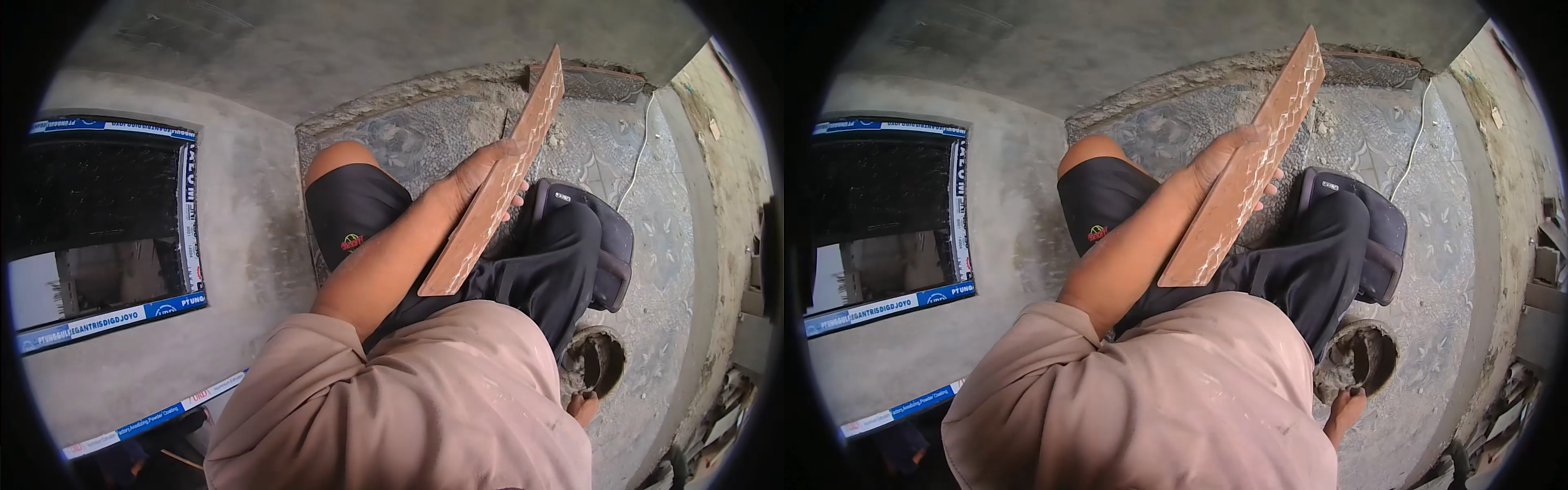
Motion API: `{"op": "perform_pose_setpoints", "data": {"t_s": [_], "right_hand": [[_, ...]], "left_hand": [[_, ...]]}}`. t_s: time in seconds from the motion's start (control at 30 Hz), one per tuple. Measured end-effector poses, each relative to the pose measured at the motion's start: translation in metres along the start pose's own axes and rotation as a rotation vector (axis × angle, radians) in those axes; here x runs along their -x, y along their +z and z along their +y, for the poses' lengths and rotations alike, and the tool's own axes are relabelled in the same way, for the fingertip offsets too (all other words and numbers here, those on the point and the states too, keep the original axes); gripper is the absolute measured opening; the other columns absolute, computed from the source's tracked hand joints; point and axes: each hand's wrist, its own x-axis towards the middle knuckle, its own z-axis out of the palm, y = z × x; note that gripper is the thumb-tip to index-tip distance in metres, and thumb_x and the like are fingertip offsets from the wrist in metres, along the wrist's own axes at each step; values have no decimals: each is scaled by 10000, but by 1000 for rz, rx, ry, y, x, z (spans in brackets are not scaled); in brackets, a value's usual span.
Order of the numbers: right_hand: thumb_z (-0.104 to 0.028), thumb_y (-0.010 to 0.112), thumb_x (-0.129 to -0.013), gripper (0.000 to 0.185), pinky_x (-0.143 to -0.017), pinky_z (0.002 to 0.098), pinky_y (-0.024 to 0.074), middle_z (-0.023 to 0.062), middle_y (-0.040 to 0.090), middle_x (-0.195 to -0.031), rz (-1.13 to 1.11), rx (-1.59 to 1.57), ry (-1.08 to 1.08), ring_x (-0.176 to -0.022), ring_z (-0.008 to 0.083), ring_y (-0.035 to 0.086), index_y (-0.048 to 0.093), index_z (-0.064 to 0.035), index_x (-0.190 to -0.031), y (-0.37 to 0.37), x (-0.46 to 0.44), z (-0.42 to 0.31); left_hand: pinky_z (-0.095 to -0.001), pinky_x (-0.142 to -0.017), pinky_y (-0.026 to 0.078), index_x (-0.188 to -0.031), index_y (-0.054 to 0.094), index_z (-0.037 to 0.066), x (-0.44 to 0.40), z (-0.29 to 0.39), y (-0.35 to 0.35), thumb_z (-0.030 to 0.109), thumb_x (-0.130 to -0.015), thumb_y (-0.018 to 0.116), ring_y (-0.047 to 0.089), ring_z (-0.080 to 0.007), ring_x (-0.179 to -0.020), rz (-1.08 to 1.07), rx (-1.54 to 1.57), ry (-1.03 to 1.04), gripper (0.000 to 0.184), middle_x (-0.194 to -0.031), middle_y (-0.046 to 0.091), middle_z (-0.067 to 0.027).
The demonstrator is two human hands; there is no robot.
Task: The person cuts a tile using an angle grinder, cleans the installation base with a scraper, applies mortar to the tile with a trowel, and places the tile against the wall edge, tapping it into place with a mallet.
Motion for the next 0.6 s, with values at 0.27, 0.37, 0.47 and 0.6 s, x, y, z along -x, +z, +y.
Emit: {"op": "perform_pose_setpoints", "data": {"t_s": [0.27,0.37,0.47,0.6], "right_hand": [[-155,668,-926,197,-453,427,443,156,637,-671,-505,-269,635,-509,288,609,650,39,-905,-30,-40,-35],[-160,662,-844,258,-801,560,519,287,706,-989,-357,183,309,-942,504,657,676,52,-991,-23,-27,-16],[-171,640,-859,250,-825,560,523,269,703,-1012,-360,185,236,-977,481,660,674,28,-1007,-7,-21,-19],[-172,646,-867,234,-843,562,524,254,701,-1038,-575,236,305,-1004,465,661,672,7,-1015,-43,-33,-33]], "left_hand": [[-430,-565,611,-1341,531,10,-13,-5,4,687,-741,734,690,-262,-808,-25,-82,-49,927,-1041,608,-163],[-390,-586,576,-1335,542,13,-11,-7,10,712,-719,730,656,-245,-824,-29,-127,-35,951,-1028,593,-142],[-388,-593,578,-1350,541,16,-13,-10,16,722,-716,725,655,-247,-825,6,-156,-17,966,-1052,598,-150],[-396,-590,598,-1405,502,9,-13,-6,7,673,-746,732,681,-256,-817,-91,-106,-10,964,-1071,626,-161]]}}
